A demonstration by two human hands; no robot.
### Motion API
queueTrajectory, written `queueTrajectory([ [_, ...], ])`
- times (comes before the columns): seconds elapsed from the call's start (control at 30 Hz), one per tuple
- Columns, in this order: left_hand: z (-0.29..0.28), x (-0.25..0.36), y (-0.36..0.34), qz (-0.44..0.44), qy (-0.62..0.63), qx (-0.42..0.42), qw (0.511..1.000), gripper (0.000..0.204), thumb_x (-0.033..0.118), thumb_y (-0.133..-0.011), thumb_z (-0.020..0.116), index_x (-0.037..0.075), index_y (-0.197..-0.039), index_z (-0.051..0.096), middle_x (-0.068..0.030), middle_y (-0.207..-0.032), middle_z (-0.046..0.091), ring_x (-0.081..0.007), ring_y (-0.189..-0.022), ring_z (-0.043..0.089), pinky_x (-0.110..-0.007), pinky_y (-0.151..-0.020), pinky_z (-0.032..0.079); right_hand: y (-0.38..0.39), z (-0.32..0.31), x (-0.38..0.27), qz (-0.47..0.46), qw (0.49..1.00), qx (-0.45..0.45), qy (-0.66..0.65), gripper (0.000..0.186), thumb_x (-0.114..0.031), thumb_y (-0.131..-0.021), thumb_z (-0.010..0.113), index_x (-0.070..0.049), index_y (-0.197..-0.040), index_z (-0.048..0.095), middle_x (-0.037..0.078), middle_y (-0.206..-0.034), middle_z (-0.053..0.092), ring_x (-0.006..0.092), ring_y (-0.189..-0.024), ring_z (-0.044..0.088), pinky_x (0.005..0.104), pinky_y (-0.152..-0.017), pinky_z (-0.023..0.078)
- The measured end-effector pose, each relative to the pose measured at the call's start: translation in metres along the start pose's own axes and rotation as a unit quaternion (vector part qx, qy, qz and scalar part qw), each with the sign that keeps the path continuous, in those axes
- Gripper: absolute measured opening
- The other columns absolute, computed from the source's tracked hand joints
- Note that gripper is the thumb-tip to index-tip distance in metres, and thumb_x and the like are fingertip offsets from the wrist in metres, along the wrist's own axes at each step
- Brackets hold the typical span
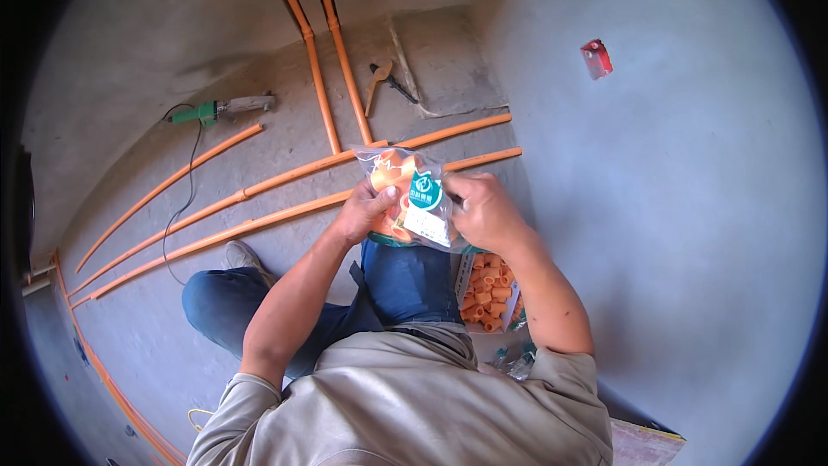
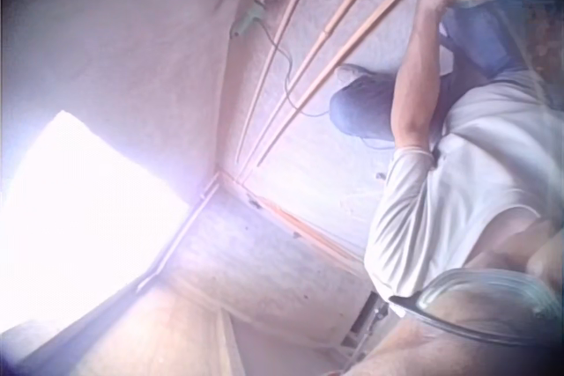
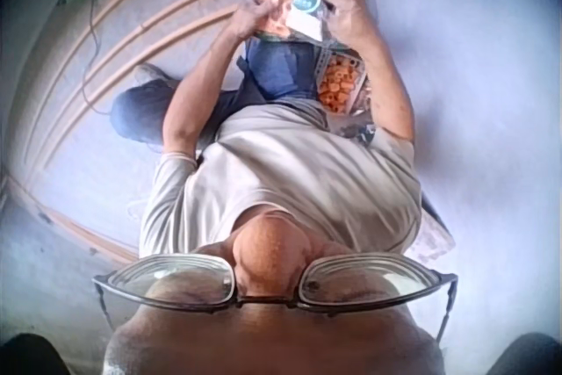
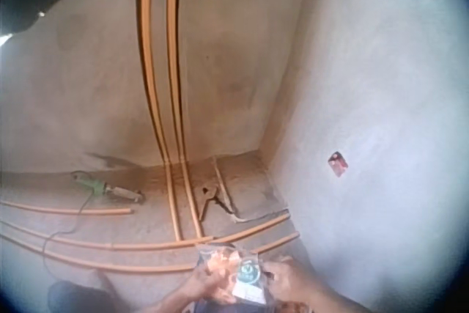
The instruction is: The person positions orange conduits on the floor, selects a coupling from a plastic bag, and uses a heating tool to join a conduit section to the coupling.
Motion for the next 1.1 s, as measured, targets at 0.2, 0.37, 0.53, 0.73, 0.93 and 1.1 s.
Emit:
queueTrajectory([
  [0.2, 0.005, 0.002, 0.002, -0.016, -0.021, 0.009, 1.0, 0.051, 0.041, -0.1, 0.063, 0.001, -0.131, 0.057, -0.0062, -0.117, 0.068, -0.0141, -0.104, 0.064, -0.031, -0.092, 0.053, 0.011, 0.006, -0.007, 0.039, 0.996, -0.023, -0.08, 0.021, -0.005, -0.079, 0.071, 0.0, -0.099, 0.069, 0.021, -0.077, 0.065, 0.0331, -0.068, 0.065, 0.0362, -0.066, 0.052],
  [0.37, -0.004, -0.003, 0.004, -0.038, -0.039, 0.039, 0.998, 0.05, 0.042, -0.102, 0.058, 0.001, -0.131, 0.057, -0.0068, -0.117, 0.068, -0.0141, -0.104, 0.064, -0.031, -0.092, 0.053, 0.01, 0.009, -0.016, -0.013, 0.989, -0.054, -0.137, 0.02, -0.006, -0.078, 0.073, 0.0, -0.097, 0.071, 0.022, -0.086, 0.068, 0.034, -0.075, 0.068, 0.0355, -0.067, 0.053],
  [0.53, 0.002, -0.01, 0.007, -0.073, 0.039, 0.024, 0.996, 0.053, 0.049, -0.102, 0.055, 0.002, -0.126, 0.059, -0.0027, -0.105, 0.067, -0.0092, -0.093, 0.062, -0.027, -0.083, 0.052, 0.014, 0.032, -0.004, 0.012, 0.988, -0.155, 0.009, 0.015, -0.001, -0.077, 0.07, -0.002, -0.092, 0.071, 0.021, -0.085, 0.07, 0.0373, -0.075, 0.069, 0.0408, -0.067, 0.053],
  [0.73, -0.008, 0.002, 0.013, -0.068, -0.062, 0.021, 0.995, 0.054, 0.051, -0.102, 0.053, 0.002, -0.124, 0.058, -0.0043, -0.104, 0.068, -0.0098, -0.094, 0.065, -0.028, -0.083, 0.055, 0.018, 0.028, 0.005, 0.097, 0.983, -0.09, 0.131, 0.019, -0.009, -0.076, 0.073, -0.003, -0.094, 0.069, 0.022, -0.087, 0.069, 0.0433, -0.082, 0.067, 0.0451, -0.071, 0.054],
  [0.93, 0.006, -0.01, 0.002, 0.029, 0.008, -0.002, 1.0, 0.044, 0.037, -0.102, 0.06, 0.004, -0.13, 0.059, -0.0042, -0.111, 0.068, -0.0103, -0.097, 0.062, -0.03, -0.086, 0.053, 0.025, 0.041, -0.004, 0.087, 0.991, -0.102, 0.006, 0.041, -0.018, -0.067, 0.084, -0.002, -0.103, 0.07, 0.019, -0.09, 0.073, 0.0367, -0.084, 0.072, 0.0427, -0.074, 0.057],
  [1.1, 0.007, -0.005, 0.005, 0.004, 0.043, -0.012, 0.999, 0.046, 0.035, -0.103, 0.059, 0.003, -0.134, 0.054, -0.0055, -0.12, 0.067, -0.013, -0.107, 0.063, -0.03, -0.096, 0.052, 0.048, 0.024, 0.029, 0.184, 0.968, 0.02, -0.172, 0.045, -0.009, -0.072, 0.081, 0.001, -0.111, 0.062, 0.008, -0.102, 0.068, 0.0168, -0.094, 0.064, 0.0336, -0.085, 0.052],
])
Point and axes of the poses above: each hand's wrist, its own y-axis away from the middle knuckle, its own z-axis out of the palm, x = y × z, the point moved 6 cm from there along -y, towards the middle knuckle
